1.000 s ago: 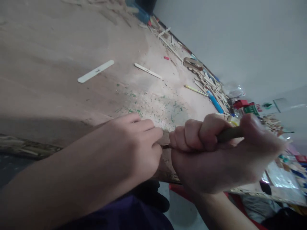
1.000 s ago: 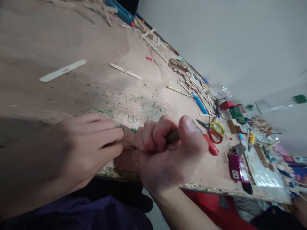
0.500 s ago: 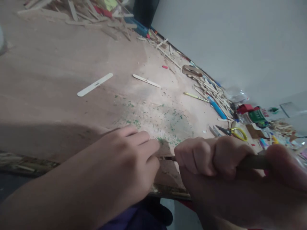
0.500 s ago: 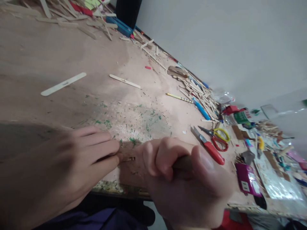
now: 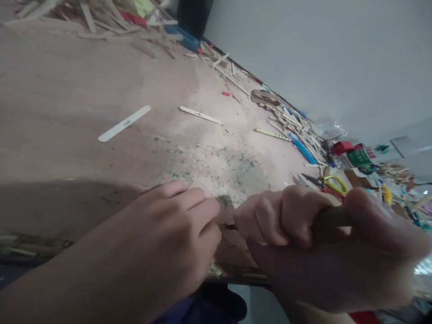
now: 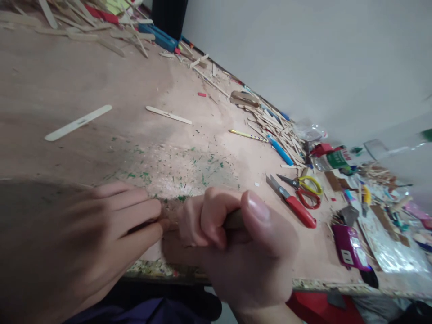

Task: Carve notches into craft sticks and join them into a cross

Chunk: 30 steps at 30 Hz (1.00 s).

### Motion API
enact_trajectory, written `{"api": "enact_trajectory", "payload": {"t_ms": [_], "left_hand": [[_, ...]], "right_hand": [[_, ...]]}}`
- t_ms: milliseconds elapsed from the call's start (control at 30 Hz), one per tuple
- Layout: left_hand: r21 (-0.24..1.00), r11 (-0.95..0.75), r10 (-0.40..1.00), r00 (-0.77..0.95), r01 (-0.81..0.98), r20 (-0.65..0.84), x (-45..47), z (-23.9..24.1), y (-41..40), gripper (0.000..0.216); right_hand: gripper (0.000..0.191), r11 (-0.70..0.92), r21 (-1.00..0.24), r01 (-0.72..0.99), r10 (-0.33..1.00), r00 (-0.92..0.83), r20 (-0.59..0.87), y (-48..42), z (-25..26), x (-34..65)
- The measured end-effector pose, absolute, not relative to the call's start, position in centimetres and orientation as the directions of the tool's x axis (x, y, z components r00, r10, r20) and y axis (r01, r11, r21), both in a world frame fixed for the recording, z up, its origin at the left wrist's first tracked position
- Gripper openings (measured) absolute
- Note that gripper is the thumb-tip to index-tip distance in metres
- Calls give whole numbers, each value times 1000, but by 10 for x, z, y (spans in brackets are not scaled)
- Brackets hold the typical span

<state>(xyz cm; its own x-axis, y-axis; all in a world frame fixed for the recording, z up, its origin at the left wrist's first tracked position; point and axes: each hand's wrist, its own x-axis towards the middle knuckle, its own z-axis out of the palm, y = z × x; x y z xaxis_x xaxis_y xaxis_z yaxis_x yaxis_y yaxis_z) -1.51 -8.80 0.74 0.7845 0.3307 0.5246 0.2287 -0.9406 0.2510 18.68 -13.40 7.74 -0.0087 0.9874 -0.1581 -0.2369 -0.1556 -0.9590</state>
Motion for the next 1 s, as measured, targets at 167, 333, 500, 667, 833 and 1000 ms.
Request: {"api": "enact_trajectory", "payload": {"t_ms": [167, 333, 500, 667, 833, 1000], "left_hand": [[307, -925, 359, 780, 223, 513, -15, 8, -90, 31], [332, -909, 396, 768, 251, 503, -19, 2, -93, 25], [407, -866, 467, 764, 292, 446, -26, -11, -105, 12], [445, -845, 494, 751, 296, 438, -32, -19, -113, 18], [442, -851, 483, 754, 283, 446, -33, -19, -102, 34], [406, -854, 505, 711, 326, 490, -26, -23, -95, 40]], "right_hand": [[110, -134, -954, -268, 989, 26, -147, -135, 77, 194], [111, -150, -956, -254, 986, 28, -162, -136, 78, 192], [108, -180, -946, -269, 982, 10, -189, -135, 75, 187], [111, -120, -961, -249, 973, 164, -164, -146, 88, 213], [94, -162, -985, -64, 984, 62, -166, -164, 82, 249], [73, 105, -994, 38, 988, 109, 108, -194, 36, 279]]}}
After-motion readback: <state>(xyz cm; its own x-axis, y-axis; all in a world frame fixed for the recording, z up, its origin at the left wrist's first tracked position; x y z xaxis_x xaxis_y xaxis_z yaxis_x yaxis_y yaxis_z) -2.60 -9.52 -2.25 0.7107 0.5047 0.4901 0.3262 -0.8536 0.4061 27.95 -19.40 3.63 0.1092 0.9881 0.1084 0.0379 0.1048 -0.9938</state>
